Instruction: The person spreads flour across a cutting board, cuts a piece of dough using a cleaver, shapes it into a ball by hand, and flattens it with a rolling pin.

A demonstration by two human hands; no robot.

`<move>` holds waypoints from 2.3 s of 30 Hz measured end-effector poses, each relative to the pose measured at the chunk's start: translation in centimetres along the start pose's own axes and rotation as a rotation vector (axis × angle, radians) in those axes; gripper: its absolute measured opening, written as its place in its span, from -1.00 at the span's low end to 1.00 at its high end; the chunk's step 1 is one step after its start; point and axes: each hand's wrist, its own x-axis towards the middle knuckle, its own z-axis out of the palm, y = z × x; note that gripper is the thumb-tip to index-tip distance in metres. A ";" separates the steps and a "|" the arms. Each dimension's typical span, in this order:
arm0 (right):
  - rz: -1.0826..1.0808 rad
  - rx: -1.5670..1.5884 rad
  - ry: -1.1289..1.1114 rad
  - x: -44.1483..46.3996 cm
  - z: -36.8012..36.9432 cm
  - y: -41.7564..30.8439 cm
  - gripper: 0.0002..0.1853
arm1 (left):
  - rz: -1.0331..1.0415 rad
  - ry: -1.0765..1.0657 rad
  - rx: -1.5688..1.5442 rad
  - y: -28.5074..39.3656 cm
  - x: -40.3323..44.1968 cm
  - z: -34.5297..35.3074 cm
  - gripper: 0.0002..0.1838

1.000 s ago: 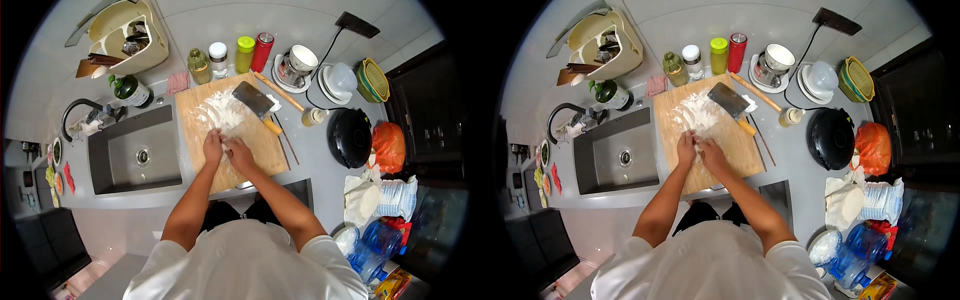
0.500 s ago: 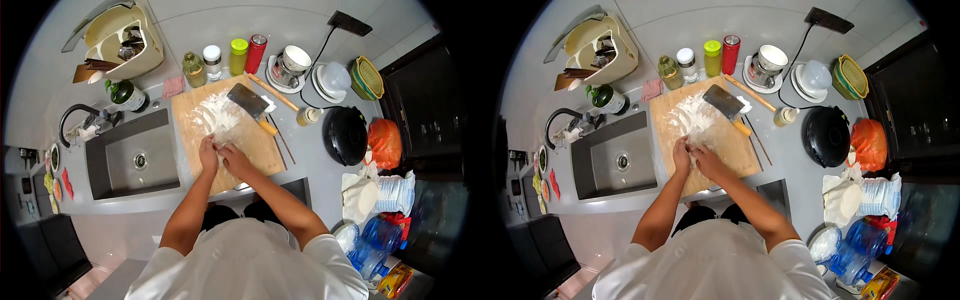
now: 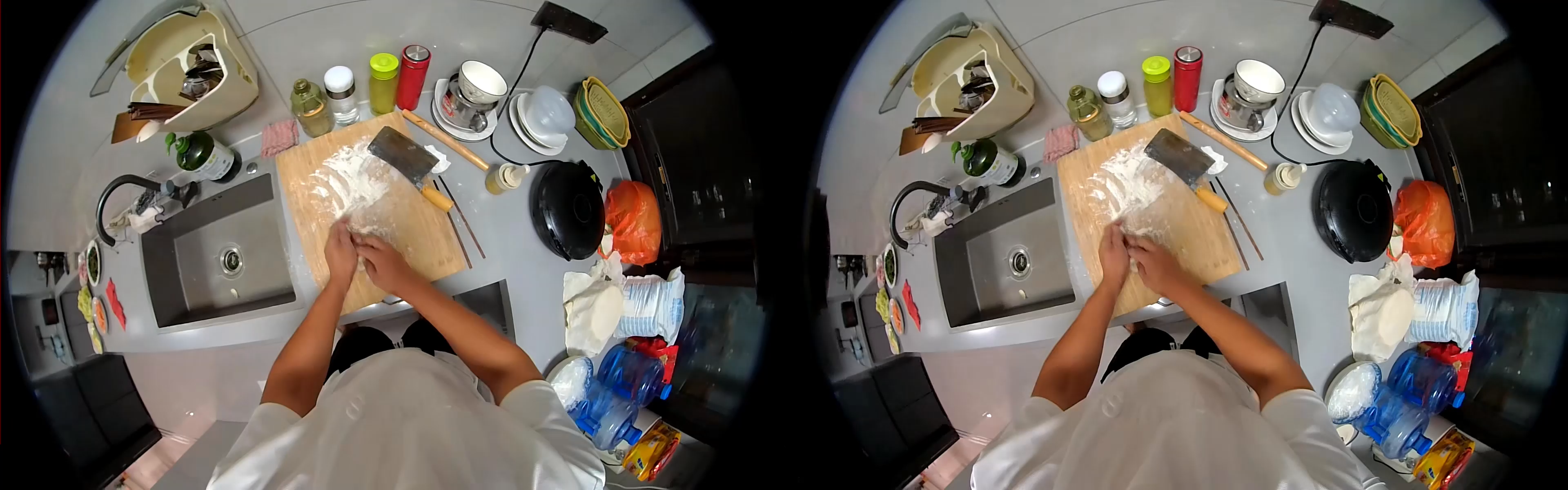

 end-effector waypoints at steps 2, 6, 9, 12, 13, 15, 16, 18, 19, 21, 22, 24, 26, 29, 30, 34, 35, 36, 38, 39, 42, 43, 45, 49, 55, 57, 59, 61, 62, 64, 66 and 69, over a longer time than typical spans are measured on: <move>0.076 0.104 -0.033 -1.2 -0.2 -0.7 -0.68 | 0.332 -0.018 0.287 -2.5 -1.1 -1.1 -0.62; 0.365 0.009 -0.071 0.2 0.9 0.7 -0.70 | 0.732 0.125 0.818 -2.5 1.2 -0.5 -0.65; 0.327 -0.113 -0.006 2.5 2.4 2.8 -0.72 | 0.521 0.105 0.712 -0.2 3.0 0.5 -0.66; 0.123 -0.104 0.069 2.6 1.4 2.1 -0.74 | 0.164 0.058 0.000 -1.9 4.5 1.2 -0.62; 0.047 -0.090 0.084 1.8 0.8 1.3 -0.74 | 0.123 0.008 0.054 -1.5 3.7 0.8 -0.61; 0.137 0.059 0.053 0.0 -0.5 -0.8 -0.74 | 0.034 -0.082 0.157 -1.2 0.7 -0.5 -0.61; 0.183 0.133 0.034 -0.7 -0.7 -1.2 -0.74 | 0.263 -0.052 0.355 -1.3 -0.6 -0.5 -0.64; 0.363 0.077 -0.002 -1.1 0.1 -1.2 -0.70 | 0.664 0.053 0.691 -1.6 -0.5 -0.5 -0.64; 0.451 0.046 -0.017 -0.9 0.6 -0.8 -0.69 | 0.869 0.107 0.855 -1.8 0.0 -0.4 -0.65; 0.464 -0.066 -0.042 1.5 1.6 1.4 -0.67 | 0.926 0.123 0.913 -1.4 3.4 0.1 -0.65; 0.479 -0.116 -0.057 1.8 1.9 1.9 -0.66 | 0.948 0.122 0.947 -1.4 3.9 0.0 -0.65; 0.354 -0.103 -0.001 2.6 1.4 2.0 -0.65 | 0.499 0.068 0.650 -0.8 3.8 0.8 -0.68; 0.218 -0.102 0.037 2.5 0.3 1.3 -0.63 | 0.112 -0.005 0.168 0.3 3.0 1.6 -0.66; 0.111 0.038 0.097 -1.3 -1.8 -1.2 -0.76 | 0.070 -0.111 0.154 0.9 -1.4 0.9 -0.63; 0.201 0.078 0.083 -2.2 -1.8 -1.4 -0.77 | 0.178 -0.117 0.253 -1.3 -2.1 1.0 -0.66; 0.450 -0.057 0.017 -2.1 0.0 1.6 -0.69 | 0.707 0.031 0.769 -1.7 -1.6 1.6 -0.68; 0.479 -0.158 -0.009 -1.2 0.8 2.7 -0.64 | 0.739 0.068 0.813 -1.5 0.3 2.0 -0.67; 0.512 -0.131 -0.011 0.0 0.8 3.0 -0.65 | 0.769 0.099 0.862 -1.4 1.8 2.5 -0.67; 0.564 -0.082 -0.003 2.8 -0.1 3.0 -0.68 | 0.520 0.077 0.810 0.6 3.3 3.5 -0.62; 0.405 -0.106 0.062 2.7 -0.5 2.8 -0.71 | 0.397 0.084 0.750 0.8 3.7 3.9 -0.61; 0.093 -0.075 0.173 0.6 -2.2 1.7 -0.77 | -0.001 -0.017 -0.008 0.4 1.6 3.9 -0.61; 0.095 0.006 0.150 -1.0 -2.8 1.0 -0.76 | 0.069 -0.058 0.104 0.3 0.2 3.6 -0.61; 0.205 0.104 0.104 -2.7 -2.9 0.2 -0.75 | 0.208 -0.135 0.325 -0.2 -2.4 3.1 -0.62; 0.476 -0.019 0.119 -1.2 -1.1 2.4 -0.75 | 0.815 0.019 0.780 -1.4 0.8 3.8 -0.70; 0.181 -0.088 0.243 1.7 -0.9 3.3 -0.76 | 0.196 0.007 0.220 0.8 3.2 5.5 -0.62; 0.047 -0.047 0.168 -0.6 -2.0 2.0 -0.78 | 0.101 -0.017 0.040 -0.2 0.9 4.7 -0.61; 0.299 0.105 0.120 -2.8 -2.3 0.4 -0.77 | 0.211 -0.066 0.286 -0.3 -1.6 3.3 -0.61; 0.454 0.098 0.081 -2.7 -2.1 0.4 -0.75 | 0.541 -0.036 0.627 -1.2 -1.1 2.8 -0.67; 0.482 0.018 0.069 -1.7 -1.7 0.9 -0.74 | 0.625 0.017 0.733 -1.6 -0.3 3.1 -0.68; 0.466 -0.072 0.084 0.6 -1.1 2.4 -0.72 | 0.616 0.084 0.881 -0.9 2.0 4.1 -0.69; 0.386 -0.087 0.141 2.6 -0.7 3.7 -0.70 | 0.459 0.019 0.843 0.0 3.8 4.2 -0.63; 0.058 -0.134 0.086 2.4 -1.7 3.6 -0.65 | 0.144 -0.002 0.183 -0.5 4.0 4.0 -0.62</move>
